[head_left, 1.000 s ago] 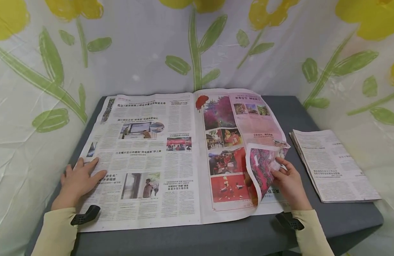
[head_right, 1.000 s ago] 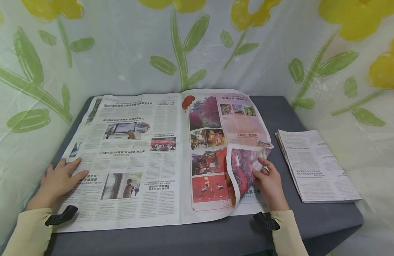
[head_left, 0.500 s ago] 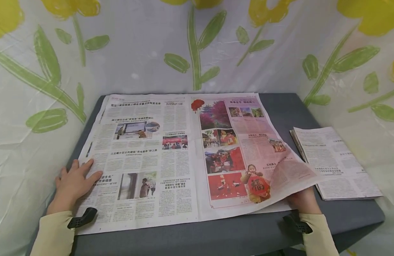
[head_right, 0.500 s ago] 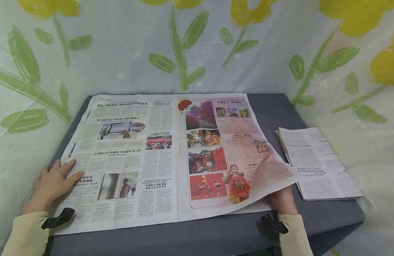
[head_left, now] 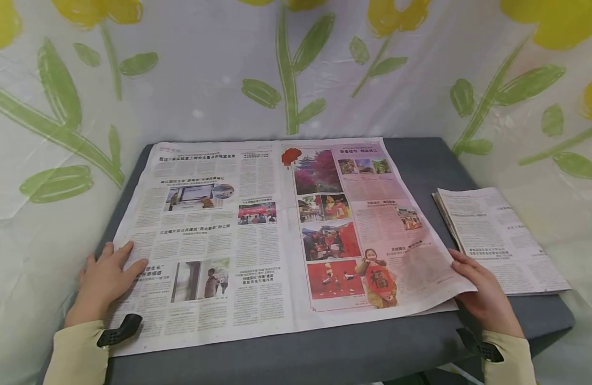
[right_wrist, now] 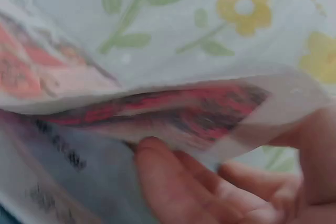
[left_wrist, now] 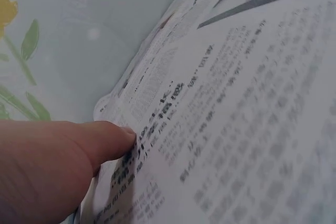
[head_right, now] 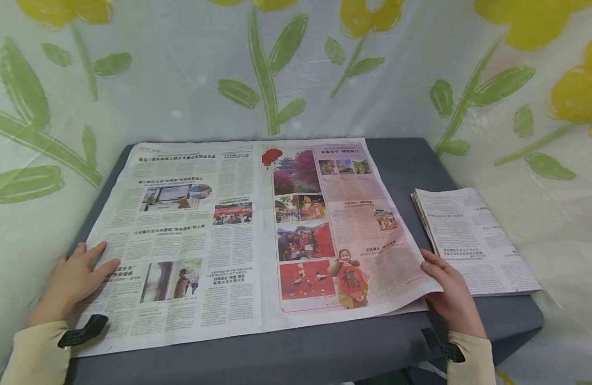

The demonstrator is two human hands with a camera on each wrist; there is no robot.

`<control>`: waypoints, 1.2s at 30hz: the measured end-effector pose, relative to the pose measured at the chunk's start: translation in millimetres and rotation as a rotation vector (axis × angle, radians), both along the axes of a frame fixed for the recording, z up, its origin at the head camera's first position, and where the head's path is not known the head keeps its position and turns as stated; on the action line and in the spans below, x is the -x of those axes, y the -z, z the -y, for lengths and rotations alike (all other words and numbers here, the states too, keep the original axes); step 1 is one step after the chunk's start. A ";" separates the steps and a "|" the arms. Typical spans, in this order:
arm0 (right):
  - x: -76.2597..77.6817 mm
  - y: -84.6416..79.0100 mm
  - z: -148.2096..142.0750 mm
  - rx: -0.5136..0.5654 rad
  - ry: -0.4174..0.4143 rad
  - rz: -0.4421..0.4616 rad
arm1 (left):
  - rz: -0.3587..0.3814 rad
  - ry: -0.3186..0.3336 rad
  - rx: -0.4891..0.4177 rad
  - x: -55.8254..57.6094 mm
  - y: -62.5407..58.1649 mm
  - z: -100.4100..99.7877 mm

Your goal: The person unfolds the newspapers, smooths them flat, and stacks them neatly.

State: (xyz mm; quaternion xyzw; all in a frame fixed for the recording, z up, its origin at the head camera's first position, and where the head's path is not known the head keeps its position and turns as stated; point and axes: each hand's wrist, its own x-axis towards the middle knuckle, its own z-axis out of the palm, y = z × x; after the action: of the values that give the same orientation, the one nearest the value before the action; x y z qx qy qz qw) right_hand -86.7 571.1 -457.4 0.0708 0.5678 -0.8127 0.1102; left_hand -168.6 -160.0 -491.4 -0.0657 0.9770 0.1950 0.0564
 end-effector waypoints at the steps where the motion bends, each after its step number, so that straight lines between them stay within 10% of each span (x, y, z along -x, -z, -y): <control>1: 0.6 2.1 -2.4 -0.140 0.006 0.034 | -0.002 -0.001 0.004 0.0 -0.8 -0.1; 8: 2.8 6.2 -6.4 -0.679 0.014 0.184 | 0.003 0.002 0.031 -0.4 -3.8 -3.6; 17: 3.1 -0.3 11.2 -1.366 0.044 0.104 | -0.001 -0.025 0.019 -1.1 -5.8 -9.3; 36: -0.3 7.1 23.7 -1.474 0.178 0.101 | 0.014 -0.091 0.028 -4.0 -7.4 -23.3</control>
State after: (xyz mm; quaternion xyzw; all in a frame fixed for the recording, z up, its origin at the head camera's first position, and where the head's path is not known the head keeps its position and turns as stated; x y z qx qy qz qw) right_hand -86.4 547.3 -464.5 0.2094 0.9521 -0.2229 -0.0060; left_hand -164.6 -136.6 -484.0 -0.1120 0.9752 0.1834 0.0533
